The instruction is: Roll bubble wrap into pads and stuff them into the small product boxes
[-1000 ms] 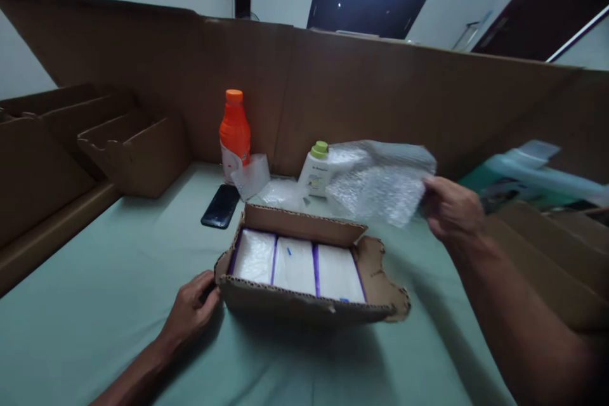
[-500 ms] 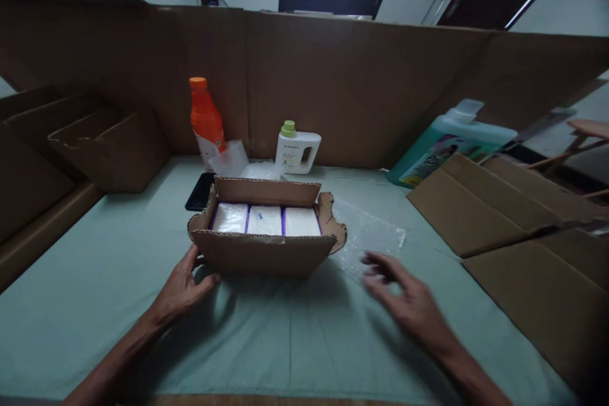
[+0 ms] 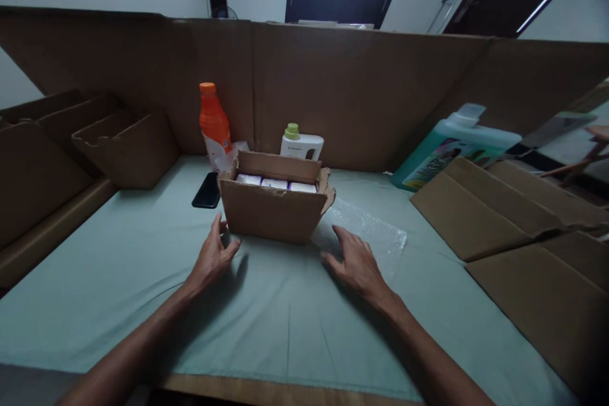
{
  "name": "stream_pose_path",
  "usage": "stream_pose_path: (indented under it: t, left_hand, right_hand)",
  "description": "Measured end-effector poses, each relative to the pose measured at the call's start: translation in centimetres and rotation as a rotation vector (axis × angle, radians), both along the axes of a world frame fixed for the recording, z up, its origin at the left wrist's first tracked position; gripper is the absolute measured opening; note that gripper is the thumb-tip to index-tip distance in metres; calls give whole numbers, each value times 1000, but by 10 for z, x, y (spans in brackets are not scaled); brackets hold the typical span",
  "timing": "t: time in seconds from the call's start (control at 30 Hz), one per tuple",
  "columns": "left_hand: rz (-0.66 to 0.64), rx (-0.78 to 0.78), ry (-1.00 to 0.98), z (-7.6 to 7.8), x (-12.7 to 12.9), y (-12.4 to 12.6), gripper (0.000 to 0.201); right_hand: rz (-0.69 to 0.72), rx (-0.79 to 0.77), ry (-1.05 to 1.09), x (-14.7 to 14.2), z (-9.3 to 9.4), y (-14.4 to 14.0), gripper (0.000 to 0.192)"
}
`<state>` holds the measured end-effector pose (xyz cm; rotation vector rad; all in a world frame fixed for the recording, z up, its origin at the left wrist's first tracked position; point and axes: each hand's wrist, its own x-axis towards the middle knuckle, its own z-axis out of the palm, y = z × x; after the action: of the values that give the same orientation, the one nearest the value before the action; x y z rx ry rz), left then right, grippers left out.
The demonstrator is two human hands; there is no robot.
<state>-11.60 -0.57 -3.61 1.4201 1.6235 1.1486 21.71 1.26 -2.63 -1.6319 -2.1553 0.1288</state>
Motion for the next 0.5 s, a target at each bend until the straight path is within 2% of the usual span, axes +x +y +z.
stream_pose_path:
  t: [0.07, 0.1, 0.17, 0.23, 0.3, 0.33, 0.4, 0.5]
  left_hand:
    - [47, -22, 10, -7, 0, -25, 86]
    - [52, -14, 14, -9, 0, -40, 81]
    - [13, 9, 21, -10, 3, -70, 65]
    - [-45, -7, -12, -7, 9, -97, 49]
    - [-130, -99, -142, -1, 19, -117, 45]
    - [-183, -163, -241, 2, 25, -123, 51]
    - [-281, -294, -459, 7, 38, -128, 75]
    - [-312, -377, -614, 11, 48, -120, 110]
  right_hand:
    - [-7, 21, -183, 18, -10, -8, 41]
    - [-12, 26, -247, 26, -13, -13, 33]
    - [-28, 32, -314, 39, -14, -25, 31]
    - [-13, 0, -284, 43, -7, -40, 31]
    - [60, -113, -153, 31, 8, -59, 31]
    - [100, -193, -54, 19, 17, -69, 31]
    - [161, -378, 183, -15, 38, -88, 35]
    - [299, -638, 539, -61, 65, -105, 48]
